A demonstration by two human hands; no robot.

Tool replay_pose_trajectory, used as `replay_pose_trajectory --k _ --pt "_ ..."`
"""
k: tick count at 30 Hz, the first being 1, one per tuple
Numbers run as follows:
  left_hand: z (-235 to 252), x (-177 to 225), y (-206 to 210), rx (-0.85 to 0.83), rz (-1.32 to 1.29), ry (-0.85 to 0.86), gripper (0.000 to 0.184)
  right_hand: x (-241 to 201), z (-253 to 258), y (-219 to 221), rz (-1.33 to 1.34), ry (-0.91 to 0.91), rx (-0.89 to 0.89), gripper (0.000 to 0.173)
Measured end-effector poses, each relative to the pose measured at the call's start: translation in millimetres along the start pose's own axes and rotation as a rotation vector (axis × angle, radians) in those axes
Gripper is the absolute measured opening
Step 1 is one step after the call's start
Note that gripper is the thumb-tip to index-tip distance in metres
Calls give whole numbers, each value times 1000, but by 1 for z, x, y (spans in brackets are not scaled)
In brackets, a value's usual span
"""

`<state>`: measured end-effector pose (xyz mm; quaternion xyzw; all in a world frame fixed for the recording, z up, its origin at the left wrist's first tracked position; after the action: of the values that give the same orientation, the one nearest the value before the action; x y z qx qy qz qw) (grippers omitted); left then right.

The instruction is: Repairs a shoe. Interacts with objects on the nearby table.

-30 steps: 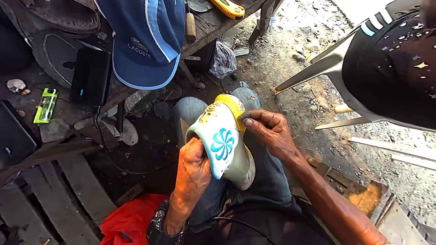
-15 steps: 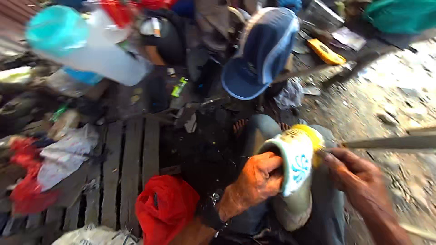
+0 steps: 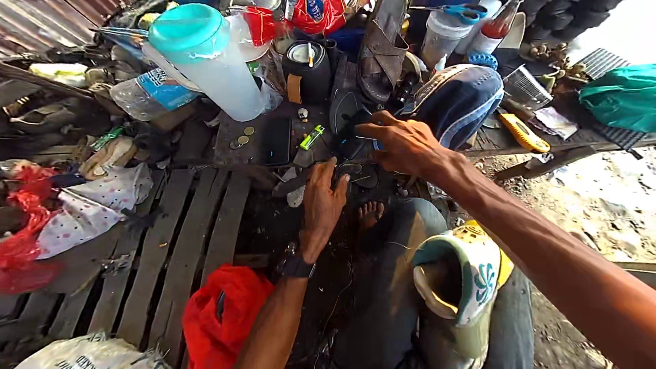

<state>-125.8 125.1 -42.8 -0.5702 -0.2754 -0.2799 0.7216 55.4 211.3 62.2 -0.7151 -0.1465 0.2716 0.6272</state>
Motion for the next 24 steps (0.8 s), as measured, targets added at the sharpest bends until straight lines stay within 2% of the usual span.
replay_pose_trajectory --k 4,9,17,24 --pt "18 -2 11 20 95 -22 37 11 55 23 -124 -8 -205 75" --pt "25 -4 14 -25 124 -5 26 20 75 34 -212 -65 -280 84" --pt "18 -6 18 -4 90 53 22 21 79 29 -291 -151 -336 72" --pt "-13 -24 2 62 13 59 20 21 75 29 -301 -171 -331 72"
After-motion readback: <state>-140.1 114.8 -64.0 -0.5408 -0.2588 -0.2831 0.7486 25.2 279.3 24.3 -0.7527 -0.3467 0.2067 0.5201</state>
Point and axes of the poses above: each hand's wrist, its own z-axis towards the middle knuckle, its own y-axis out of the palm, x = y × z, the point moved 2 cm from there along z, towards the middle knuckle, and after that the axes turned 3 degrees about -x, right-handed, at the moved point
